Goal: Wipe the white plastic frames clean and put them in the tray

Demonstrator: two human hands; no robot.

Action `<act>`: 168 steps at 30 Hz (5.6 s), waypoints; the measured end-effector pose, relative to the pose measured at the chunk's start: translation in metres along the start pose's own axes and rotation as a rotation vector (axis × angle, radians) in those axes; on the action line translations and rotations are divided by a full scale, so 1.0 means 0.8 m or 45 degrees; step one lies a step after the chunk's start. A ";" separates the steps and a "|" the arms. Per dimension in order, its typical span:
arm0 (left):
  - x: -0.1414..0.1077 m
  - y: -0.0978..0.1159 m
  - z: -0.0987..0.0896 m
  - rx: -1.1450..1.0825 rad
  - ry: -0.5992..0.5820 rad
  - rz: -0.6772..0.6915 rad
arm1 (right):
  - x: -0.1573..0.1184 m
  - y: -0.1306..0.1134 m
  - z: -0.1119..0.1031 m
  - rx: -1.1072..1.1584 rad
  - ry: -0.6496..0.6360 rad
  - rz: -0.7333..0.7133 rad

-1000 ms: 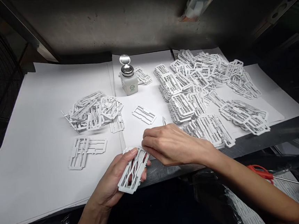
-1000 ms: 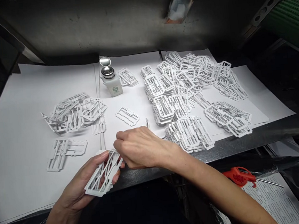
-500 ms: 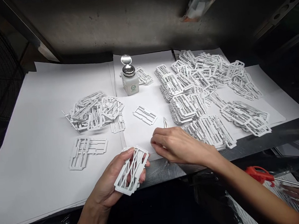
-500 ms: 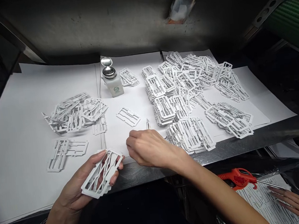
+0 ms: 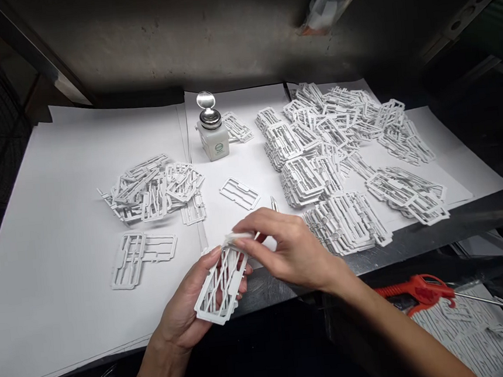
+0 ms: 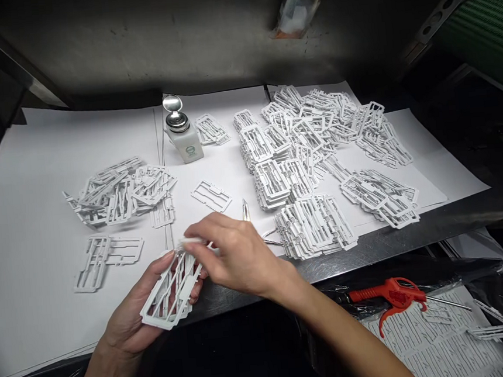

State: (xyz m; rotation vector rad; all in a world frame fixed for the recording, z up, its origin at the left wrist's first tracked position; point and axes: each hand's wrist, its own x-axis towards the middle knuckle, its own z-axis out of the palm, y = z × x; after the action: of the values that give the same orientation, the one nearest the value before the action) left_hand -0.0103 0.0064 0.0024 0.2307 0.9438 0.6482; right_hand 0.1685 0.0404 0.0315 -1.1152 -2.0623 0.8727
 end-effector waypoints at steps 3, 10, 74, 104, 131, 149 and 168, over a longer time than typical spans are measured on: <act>0.000 0.000 0.002 0.010 0.069 0.067 | -0.003 -0.004 0.008 -0.078 -0.076 0.003; 0.002 0.006 0.004 0.026 0.150 0.094 | -0.028 -0.004 -0.006 -0.088 -0.047 0.098; 0.007 -0.008 0.033 0.056 0.346 0.667 | -0.033 -0.019 0.041 -0.109 0.022 0.149; 0.017 -0.012 0.013 -0.157 0.411 0.633 | -0.057 -0.009 0.047 0.713 -0.223 0.753; 0.005 -0.016 0.036 0.298 0.710 1.013 | -0.023 -0.021 0.053 0.214 0.329 0.251; -0.002 -0.018 0.048 0.282 0.840 1.031 | -0.019 -0.033 0.049 0.049 0.271 0.180; -0.004 -0.023 0.034 0.287 0.745 0.854 | -0.038 -0.031 0.023 0.135 -0.018 0.341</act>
State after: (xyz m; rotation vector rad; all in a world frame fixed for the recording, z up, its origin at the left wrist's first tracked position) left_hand 0.0179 -0.0076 0.0120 0.5924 1.5232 1.2678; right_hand 0.1564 -0.0014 0.0338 -1.3493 -1.8805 1.1080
